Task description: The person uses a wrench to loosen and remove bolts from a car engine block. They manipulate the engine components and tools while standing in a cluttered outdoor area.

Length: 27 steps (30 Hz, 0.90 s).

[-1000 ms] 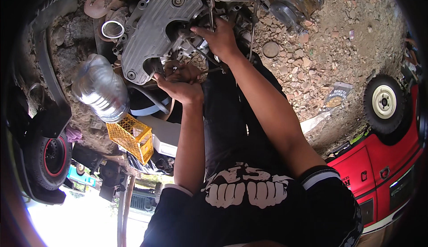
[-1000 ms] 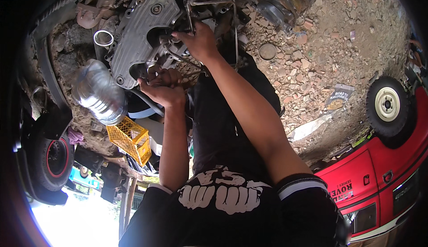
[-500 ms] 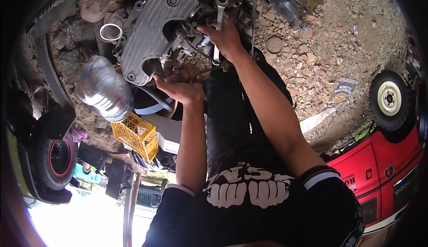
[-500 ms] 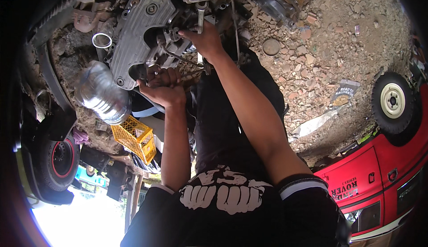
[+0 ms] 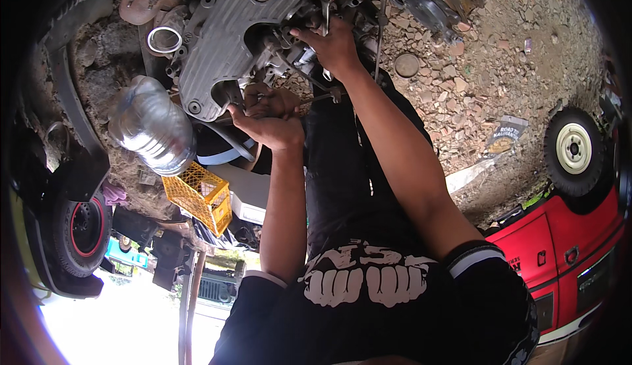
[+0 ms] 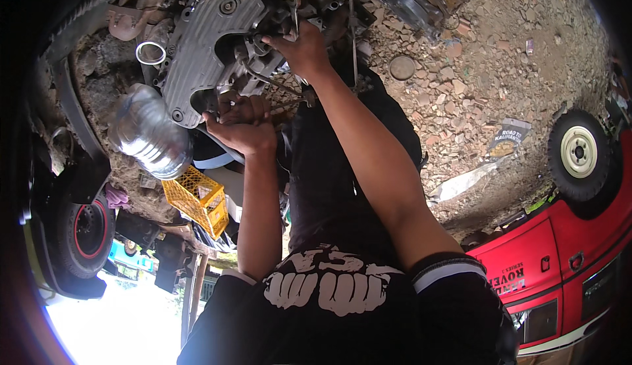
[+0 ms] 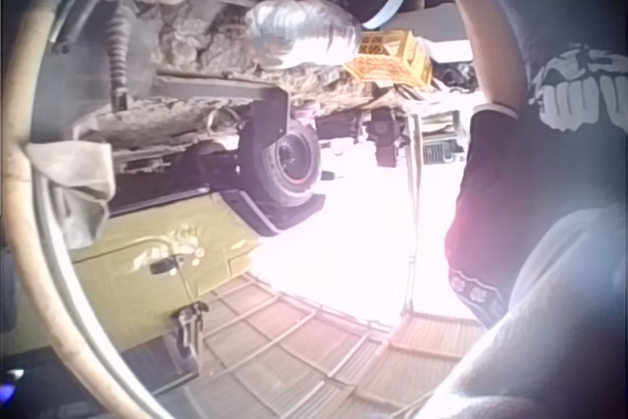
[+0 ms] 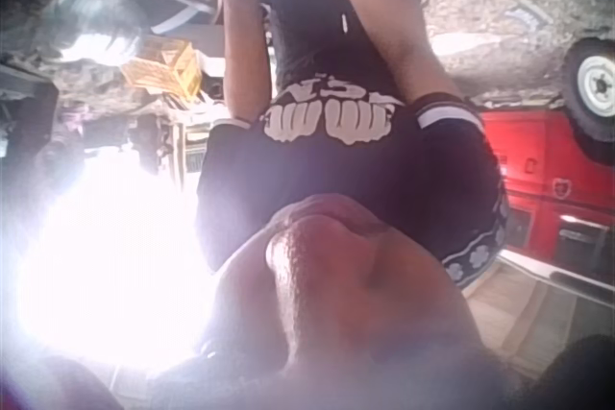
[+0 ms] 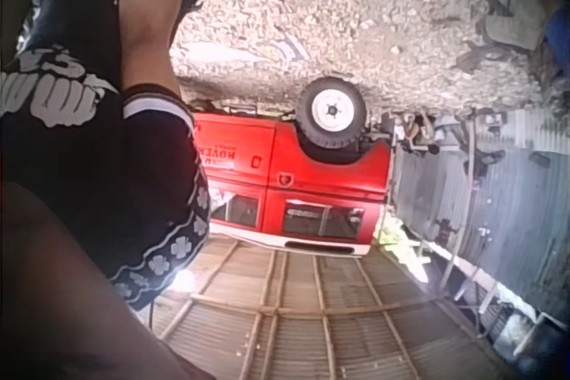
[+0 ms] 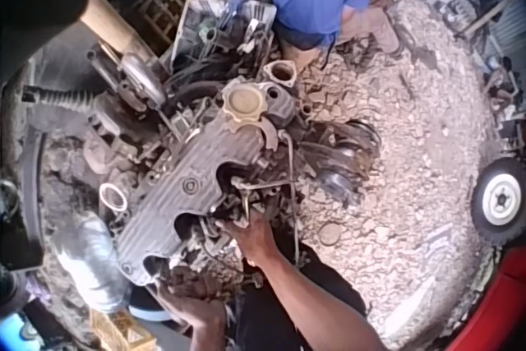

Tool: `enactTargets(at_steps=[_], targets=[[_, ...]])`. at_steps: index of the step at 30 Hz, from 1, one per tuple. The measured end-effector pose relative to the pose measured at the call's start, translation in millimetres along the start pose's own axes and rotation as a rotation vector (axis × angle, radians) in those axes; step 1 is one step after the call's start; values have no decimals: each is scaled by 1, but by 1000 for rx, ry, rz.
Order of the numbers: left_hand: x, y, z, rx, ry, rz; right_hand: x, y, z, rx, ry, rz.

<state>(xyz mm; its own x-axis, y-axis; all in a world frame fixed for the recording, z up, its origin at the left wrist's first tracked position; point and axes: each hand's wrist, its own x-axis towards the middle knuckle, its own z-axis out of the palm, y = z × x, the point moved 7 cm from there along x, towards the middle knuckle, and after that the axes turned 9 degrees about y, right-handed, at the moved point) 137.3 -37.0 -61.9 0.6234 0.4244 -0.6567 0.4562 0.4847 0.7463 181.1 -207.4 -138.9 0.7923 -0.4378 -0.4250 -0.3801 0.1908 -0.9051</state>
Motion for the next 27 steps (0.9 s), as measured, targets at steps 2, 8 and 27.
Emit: enactTargets(at_steps=[2,8,27], targets=[[1,-1,-2,-2,-16,4,1,-2,1,74,-16,-13],[-1,-1,1,19,-15,39,9,10,-1,-30,-7,25],[-1,0,4,6,-11,7,8,-17,-8,-269,131,-421]])
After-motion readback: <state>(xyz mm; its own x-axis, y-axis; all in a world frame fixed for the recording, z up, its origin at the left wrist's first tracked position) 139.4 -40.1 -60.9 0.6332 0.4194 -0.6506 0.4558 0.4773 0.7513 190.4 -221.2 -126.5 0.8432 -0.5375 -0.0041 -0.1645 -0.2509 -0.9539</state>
